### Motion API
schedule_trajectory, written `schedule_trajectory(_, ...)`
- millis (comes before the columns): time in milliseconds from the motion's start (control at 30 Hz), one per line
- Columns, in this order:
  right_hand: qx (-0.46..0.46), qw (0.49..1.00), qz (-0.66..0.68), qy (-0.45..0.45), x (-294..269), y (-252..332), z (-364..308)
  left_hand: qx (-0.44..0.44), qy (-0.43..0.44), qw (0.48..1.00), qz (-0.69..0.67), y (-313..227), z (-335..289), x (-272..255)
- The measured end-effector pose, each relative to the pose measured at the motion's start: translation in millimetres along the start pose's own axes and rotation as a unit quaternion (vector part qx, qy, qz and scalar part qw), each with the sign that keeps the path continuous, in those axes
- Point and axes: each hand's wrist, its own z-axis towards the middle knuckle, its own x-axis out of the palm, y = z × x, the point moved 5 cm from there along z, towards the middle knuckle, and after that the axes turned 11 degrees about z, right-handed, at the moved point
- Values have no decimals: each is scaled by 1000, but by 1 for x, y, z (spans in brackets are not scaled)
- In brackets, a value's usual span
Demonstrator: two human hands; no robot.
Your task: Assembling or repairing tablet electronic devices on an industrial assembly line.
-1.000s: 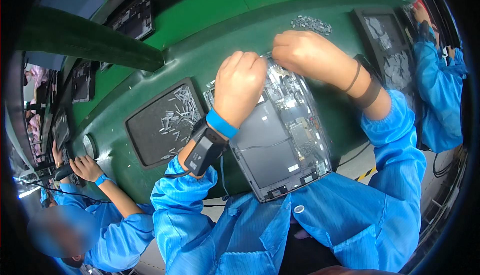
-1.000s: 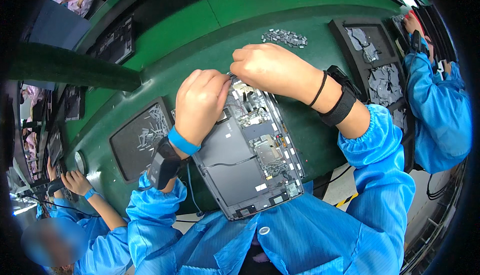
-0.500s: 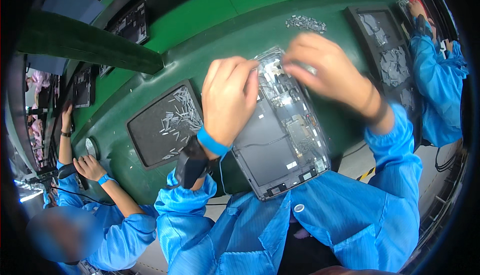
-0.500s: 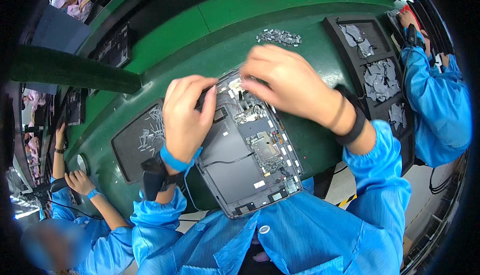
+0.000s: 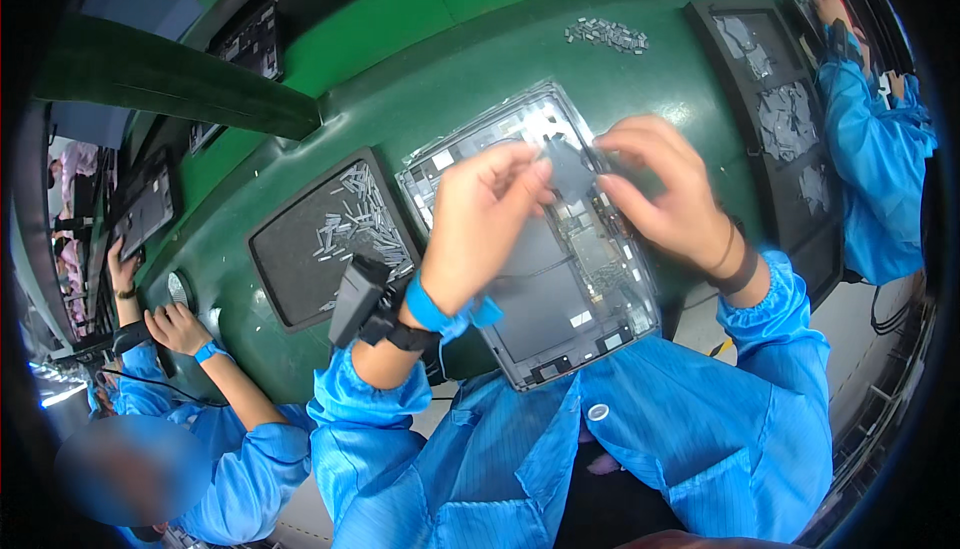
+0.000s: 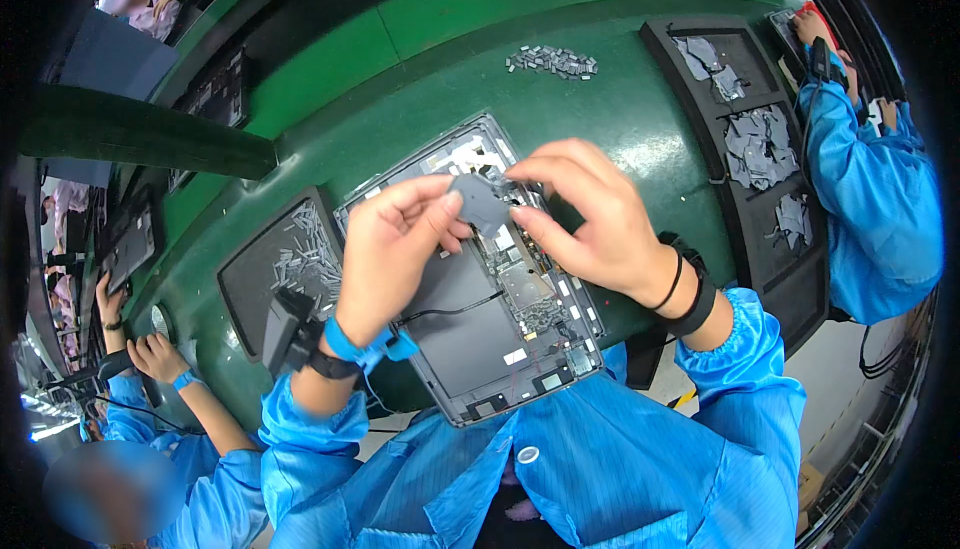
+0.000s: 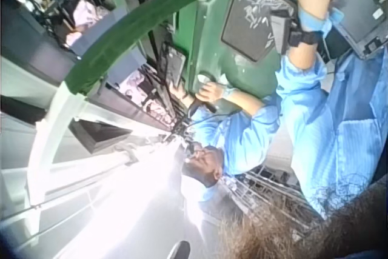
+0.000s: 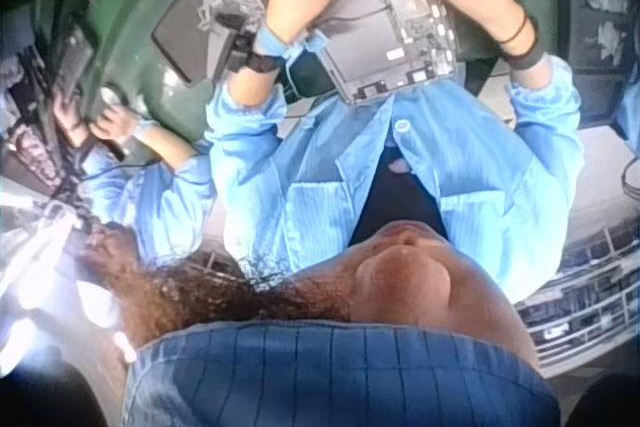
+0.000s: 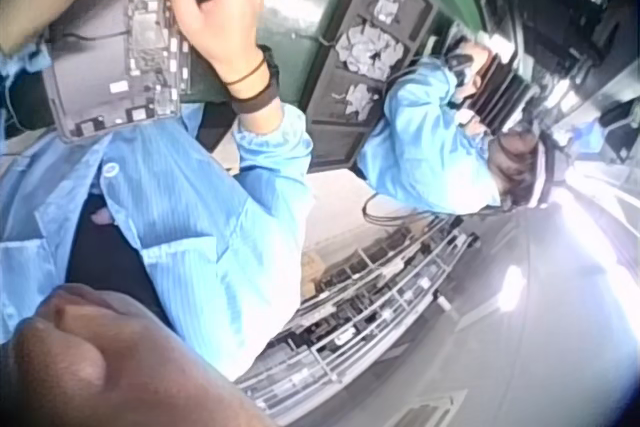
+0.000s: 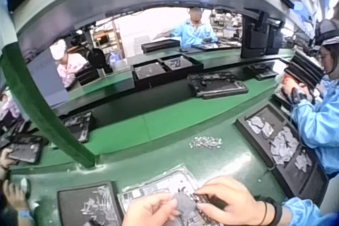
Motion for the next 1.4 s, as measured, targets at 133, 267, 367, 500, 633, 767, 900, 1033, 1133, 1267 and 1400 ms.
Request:
schedule_trajectory(133, -232, 942, -229, 86, 11, 11, 0, -41, 60, 997, -15, 2, 21, -5)
schedule_trajectory(267, -300, 918, -256, 49, 15, 9, 1, -70, 93, 993, -26, 4, 31, -7)
schedule_trajectory(367, -307, 904, -293, 41, 13, 4, 7, 66, -49, 955, 283, -19, 37, -19)
schedule_trajectory(500, -288, 904, -311, 50, 24, -4, 17, 216, -137, 873, 415, -17, 49, -28)
schedule_trajectory(633, -258, 908, -325, 60, 31, -6, 16, 198, -97, 895, 389, -5, 54, -25)
schedule_trajectory(767, -226, 916, -315, 105, 31, -10, 16, 224, -102, 881, 404, -4, 53, -23)
schedule_trajectory(900, -228, 916, -270, 191, 29, -18, 26, 238, -114, 871, 413, -4, 51, -18)
schedule_trajectory(1033, -232, 917, -254, 200, 30, -22, 27, 238, -114, 865, 426, -5, 49, -16)
schedule_trajectory(1133, -195, 936, -226, 186, 25, -25, 27, 232, -104, 868, 426, -5, 49, -15)
schedule_trajectory(1267, -158, 914, -291, 234, 32, -12, 33, 233, -100, 872, 420, -2, 49, -16)
schedule_trajectory(1400, -153, 864, -388, 282, 47, -3, 24, 252, -104, 861, 429, -5, 49, -14)
